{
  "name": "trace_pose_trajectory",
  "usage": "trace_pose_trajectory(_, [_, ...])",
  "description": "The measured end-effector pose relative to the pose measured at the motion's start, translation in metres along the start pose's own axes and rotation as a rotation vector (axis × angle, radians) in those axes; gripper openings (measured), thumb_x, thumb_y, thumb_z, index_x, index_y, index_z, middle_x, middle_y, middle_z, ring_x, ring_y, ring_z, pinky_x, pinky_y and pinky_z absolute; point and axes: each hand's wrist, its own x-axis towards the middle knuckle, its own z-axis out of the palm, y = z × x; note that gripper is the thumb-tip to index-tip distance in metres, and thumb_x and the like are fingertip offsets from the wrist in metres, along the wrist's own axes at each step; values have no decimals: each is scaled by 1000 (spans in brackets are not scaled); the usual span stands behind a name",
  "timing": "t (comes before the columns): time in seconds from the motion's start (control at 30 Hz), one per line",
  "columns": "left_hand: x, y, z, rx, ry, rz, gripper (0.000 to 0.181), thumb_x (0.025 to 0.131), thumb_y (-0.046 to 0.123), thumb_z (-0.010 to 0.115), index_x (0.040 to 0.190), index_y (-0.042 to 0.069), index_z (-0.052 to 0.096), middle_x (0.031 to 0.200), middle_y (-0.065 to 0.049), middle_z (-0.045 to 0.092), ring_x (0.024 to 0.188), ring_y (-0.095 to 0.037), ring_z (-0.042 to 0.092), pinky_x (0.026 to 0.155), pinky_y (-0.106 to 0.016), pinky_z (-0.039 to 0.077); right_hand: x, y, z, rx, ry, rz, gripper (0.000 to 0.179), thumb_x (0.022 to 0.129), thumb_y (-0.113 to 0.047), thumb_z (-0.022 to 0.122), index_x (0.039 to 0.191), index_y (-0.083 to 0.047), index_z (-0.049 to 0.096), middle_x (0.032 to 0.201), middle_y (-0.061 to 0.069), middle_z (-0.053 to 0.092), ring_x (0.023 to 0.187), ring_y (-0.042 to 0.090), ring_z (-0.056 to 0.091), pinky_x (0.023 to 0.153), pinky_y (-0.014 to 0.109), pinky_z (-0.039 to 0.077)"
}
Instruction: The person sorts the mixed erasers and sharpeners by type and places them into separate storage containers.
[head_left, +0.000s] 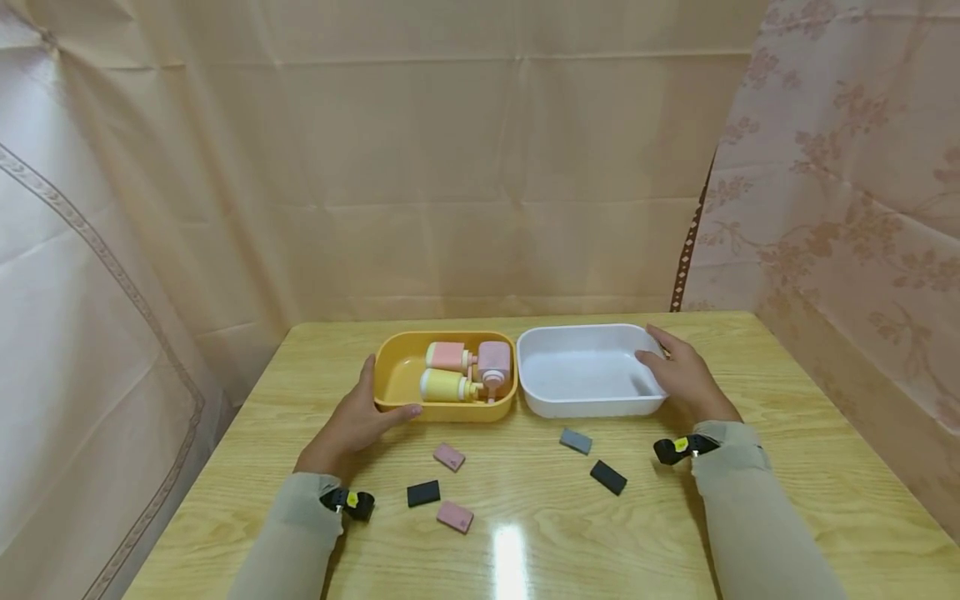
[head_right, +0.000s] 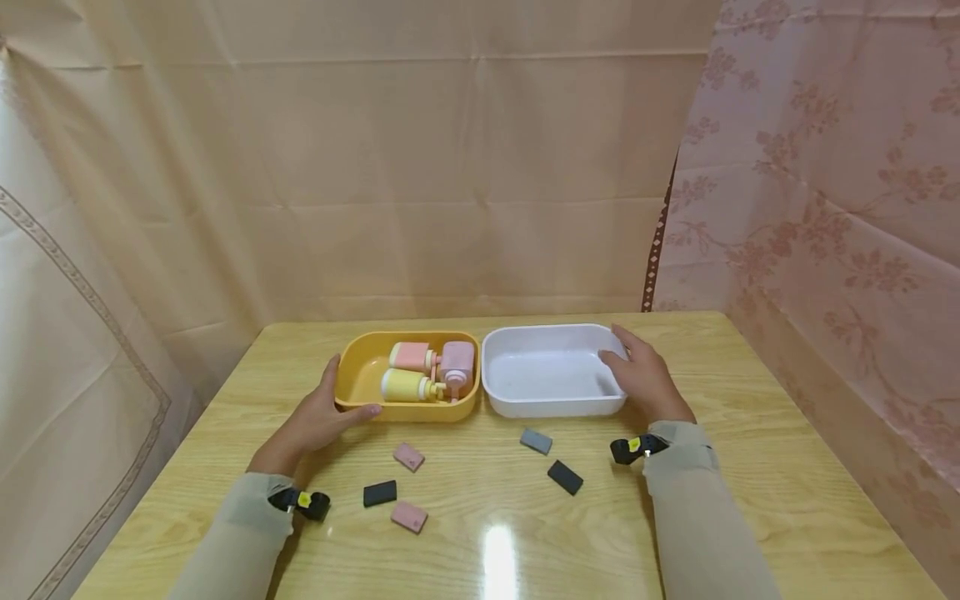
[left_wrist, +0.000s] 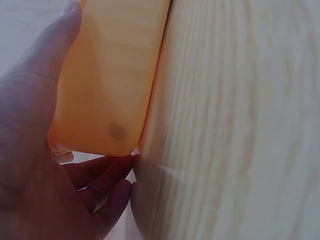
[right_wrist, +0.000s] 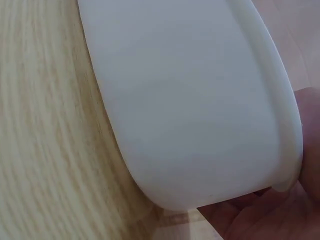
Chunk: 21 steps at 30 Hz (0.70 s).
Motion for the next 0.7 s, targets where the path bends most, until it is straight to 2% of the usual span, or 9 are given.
trace_pose_trajectory(0.1, [0, 1, 0, -9, -6, -11, 140, 71, 81, 76, 165, 30, -15, 171, -15, 20, 148, -40, 40, 121, -64, 29, -1, 1, 1, -4, -14, 19, 70, 109, -39, 48, 167, -17, 15, 173, 18, 12, 157, 49, 13, 121, 69, 19])
trace_pose_trajectory(0.47, [-4, 4, -1, 19, 8, 42, 133, 76, 77, 75, 165, 31, -12, 168, -16, 29, 145, -40, 44, 118, -64, 33, -9, 2, 7, -93, 45, -7, 66, 108, -27, 48, 166, -17, 18, 169, 25, 19, 153, 53, 21, 117, 70, 26])
trace_pose_trajectory(0.7, [-6, 3, 2, 20, 19, 28, 132, 75, 78, 75, 165, 33, -11, 166, -15, 32, 144, -40, 45, 117, -65, 34, -10, 0, 14, -159, 76, -9, 66, 106, -23, 48, 166, -13, 22, 166, 27, 26, 151, 52, 28, 115, 68, 31])
